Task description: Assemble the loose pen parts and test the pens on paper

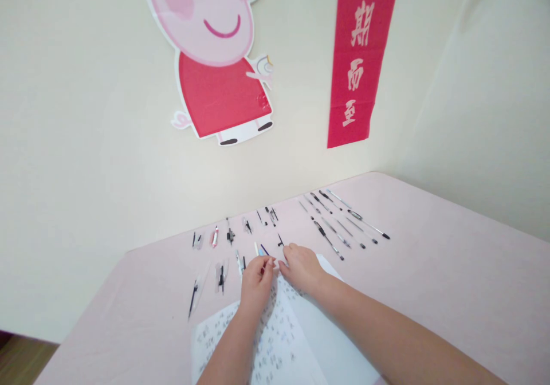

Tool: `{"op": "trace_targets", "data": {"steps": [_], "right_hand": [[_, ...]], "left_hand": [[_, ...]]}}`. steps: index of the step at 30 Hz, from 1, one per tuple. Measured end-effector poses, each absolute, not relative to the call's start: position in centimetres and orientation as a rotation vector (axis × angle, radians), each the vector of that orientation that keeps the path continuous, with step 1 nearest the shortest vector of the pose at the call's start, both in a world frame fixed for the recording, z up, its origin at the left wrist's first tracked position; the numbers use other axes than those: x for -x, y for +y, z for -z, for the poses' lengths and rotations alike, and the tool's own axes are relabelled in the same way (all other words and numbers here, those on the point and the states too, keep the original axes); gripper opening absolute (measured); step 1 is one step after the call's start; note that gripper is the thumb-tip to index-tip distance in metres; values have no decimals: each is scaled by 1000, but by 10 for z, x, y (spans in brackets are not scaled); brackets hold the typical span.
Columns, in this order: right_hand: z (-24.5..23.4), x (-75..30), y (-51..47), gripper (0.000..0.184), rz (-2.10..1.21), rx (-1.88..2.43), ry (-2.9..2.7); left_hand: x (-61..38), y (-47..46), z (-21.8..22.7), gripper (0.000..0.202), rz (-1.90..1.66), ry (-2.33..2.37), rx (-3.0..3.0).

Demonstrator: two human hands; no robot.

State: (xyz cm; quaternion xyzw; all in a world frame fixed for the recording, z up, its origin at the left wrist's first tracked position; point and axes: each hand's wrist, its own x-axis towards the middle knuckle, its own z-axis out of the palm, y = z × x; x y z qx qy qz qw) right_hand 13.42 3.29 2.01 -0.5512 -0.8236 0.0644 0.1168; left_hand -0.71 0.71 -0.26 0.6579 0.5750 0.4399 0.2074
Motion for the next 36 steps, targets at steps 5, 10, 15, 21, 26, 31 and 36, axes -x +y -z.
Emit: {"op": "trace_targets", "data": {"steps": [5, 10, 15, 21, 26, 31, 36], "right_hand": [[-20, -133, 33, 25, -194, 1607, -2446], [-19, -131, 34, 23, -166, 1602, -2458], [-17, -131, 34, 21, -166, 1605, -2429], [-18, -133, 34, 16, -198, 1424, -2350], [-15, -134, 32, 11, -188, 1207, -2289], [-14, -134, 30, 13, -206, 999, -2291], [-16, -139, 34, 16, -230, 951, -2289]], "left_hand": [[7, 8, 1, 27, -1237, 1580, -1790], [7, 8, 1, 28, -1241, 1568, -1779], [8, 8, 2, 28, -1234, 1576, -1784], [10, 9, 2, 25, -1309, 1552, -1660], [9, 12, 6, 29, -1358, 1362, -1325], [6, 12, 3, 27, -1360, 1179, -1138], [6, 11, -1, 28, -1382, 1139, -976]]}}
